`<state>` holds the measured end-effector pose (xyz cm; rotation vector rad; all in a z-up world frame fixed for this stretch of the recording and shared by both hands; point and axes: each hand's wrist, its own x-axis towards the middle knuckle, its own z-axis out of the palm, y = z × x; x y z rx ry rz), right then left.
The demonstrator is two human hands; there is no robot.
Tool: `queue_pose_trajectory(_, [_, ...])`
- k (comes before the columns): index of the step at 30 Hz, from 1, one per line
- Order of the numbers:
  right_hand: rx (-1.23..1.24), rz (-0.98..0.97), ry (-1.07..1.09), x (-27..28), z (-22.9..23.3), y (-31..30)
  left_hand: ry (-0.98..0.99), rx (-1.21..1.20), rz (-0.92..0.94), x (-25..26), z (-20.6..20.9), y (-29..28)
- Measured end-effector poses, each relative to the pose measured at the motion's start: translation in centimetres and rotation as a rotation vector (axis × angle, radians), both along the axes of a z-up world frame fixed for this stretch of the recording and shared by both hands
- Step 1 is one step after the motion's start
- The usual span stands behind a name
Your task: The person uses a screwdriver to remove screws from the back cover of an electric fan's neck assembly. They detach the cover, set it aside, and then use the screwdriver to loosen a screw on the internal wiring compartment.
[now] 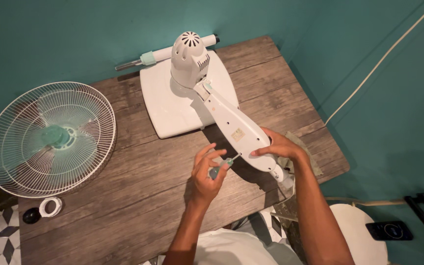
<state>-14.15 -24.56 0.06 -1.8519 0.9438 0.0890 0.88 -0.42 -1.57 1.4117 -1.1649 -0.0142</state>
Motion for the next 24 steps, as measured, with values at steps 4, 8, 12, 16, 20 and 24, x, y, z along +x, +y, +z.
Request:
queue_pose_trajectory(4, [0.008,0.004,-0.038,0.0,0.2,0.0,0.650,-0.052,-0.190,-1.7,-2.5,-2.1])
queue_pose_trajectory(8, [0.021,-0.001,-0.038,0.0,0.1,0.2,0.543,-0.158,-0.274,-2.7,-2.5,-1.1])
queue_pose_trajectory(12, [-0.004,0.019,-0.036,-0.1,0.0,0.0,0.166,0.037,-0.157,-1.7,-0.3,0.9])
queue_pose_trajectory(16, [0.010,-0.002,-0.036,-0.2,-0.4,-0.1,-0.238,0.020,0.069,0.5,1.0,1.1])
queue_pose_trajectory(20, [-0.003,0.014,-0.050,0.0,-0.8,-0.3,-0.210,0.134,0.286,0.7,1.1,0.4])
queue_pose_trajectory(24, [-0.003,0.007,-0.040,-0.1,-0.9,-0.2,-0.123,0.185,0.133,-0.3,2.2,0.2])
